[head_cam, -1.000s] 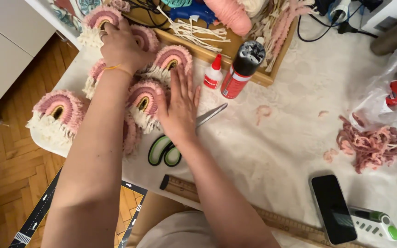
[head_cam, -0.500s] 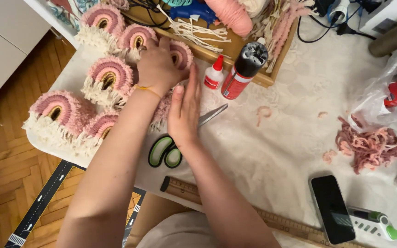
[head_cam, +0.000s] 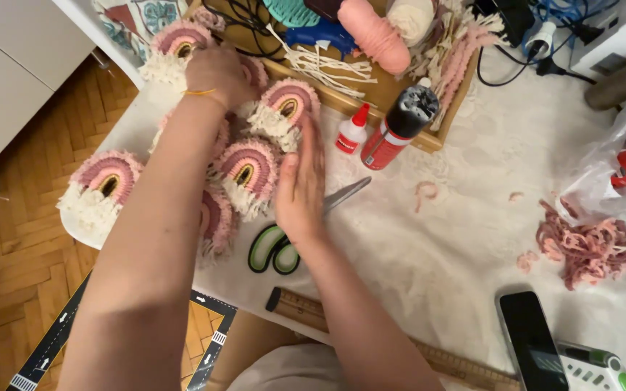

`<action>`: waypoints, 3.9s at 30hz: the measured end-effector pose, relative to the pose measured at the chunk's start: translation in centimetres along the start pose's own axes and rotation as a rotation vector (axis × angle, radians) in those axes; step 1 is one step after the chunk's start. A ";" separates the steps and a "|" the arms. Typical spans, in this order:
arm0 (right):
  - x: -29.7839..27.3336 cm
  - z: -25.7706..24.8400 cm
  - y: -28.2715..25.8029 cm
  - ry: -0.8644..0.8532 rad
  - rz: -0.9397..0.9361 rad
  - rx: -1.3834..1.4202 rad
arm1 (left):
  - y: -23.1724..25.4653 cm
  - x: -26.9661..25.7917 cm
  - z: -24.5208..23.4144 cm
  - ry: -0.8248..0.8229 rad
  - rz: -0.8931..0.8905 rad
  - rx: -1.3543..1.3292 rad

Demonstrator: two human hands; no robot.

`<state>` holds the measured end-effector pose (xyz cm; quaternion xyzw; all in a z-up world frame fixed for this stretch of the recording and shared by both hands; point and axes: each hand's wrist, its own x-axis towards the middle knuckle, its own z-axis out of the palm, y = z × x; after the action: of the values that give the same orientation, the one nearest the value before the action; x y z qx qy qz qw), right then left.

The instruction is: Organizing and assembling macramé rainbow decorations using glue and scissors.

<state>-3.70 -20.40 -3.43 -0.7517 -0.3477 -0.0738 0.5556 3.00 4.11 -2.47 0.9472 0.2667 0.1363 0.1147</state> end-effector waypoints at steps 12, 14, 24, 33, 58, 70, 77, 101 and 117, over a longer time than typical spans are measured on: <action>0.0 -0.4 -0.4 0.004 0.038 -0.036 | 3.5 1.6 -0.5 -0.336 -0.176 0.353; 0.0 -0.5 -0.5 0.009 0.036 -0.046 | 3.3 1.8 0.2 -0.283 -0.168 0.365; 0.1 -0.2 0.1 -0.167 -0.082 -0.407 | 3.6 0.4 -0.5 -0.347 -0.197 0.339; 0.1 0.0 0.2 -0.180 -0.056 -0.420 | 2.9 -2.0 -3.8 -0.155 -0.122 0.337; 0.1 0.1 0.5 -0.202 -0.028 -0.446 | -3.3 -2.4 -3.4 -0.032 0.255 -0.672; 0.0 0.2 0.9 -0.206 -0.056 -0.460 | 2.8 1.1 0.1 -0.389 -0.154 0.249; 0.0 0.0 0.5 -0.211 -0.051 -0.457 | 1.2 1.2 -2.8 -0.235 -0.090 0.121; -0.1 0.1 0.3 -0.230 -0.032 -0.478 | -5.2 -1.2 -6.3 -0.008 -0.242 -0.039; 0.1 0.2 0.5 -0.279 -0.004 -0.516 | -2.8 -5.0 -5.2 0.499 0.697 -0.143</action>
<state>-3.43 -20.24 -3.85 -0.8703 -0.3920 -0.0567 0.2928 -4.05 4.52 0.60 0.9083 -0.0598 0.4099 0.0593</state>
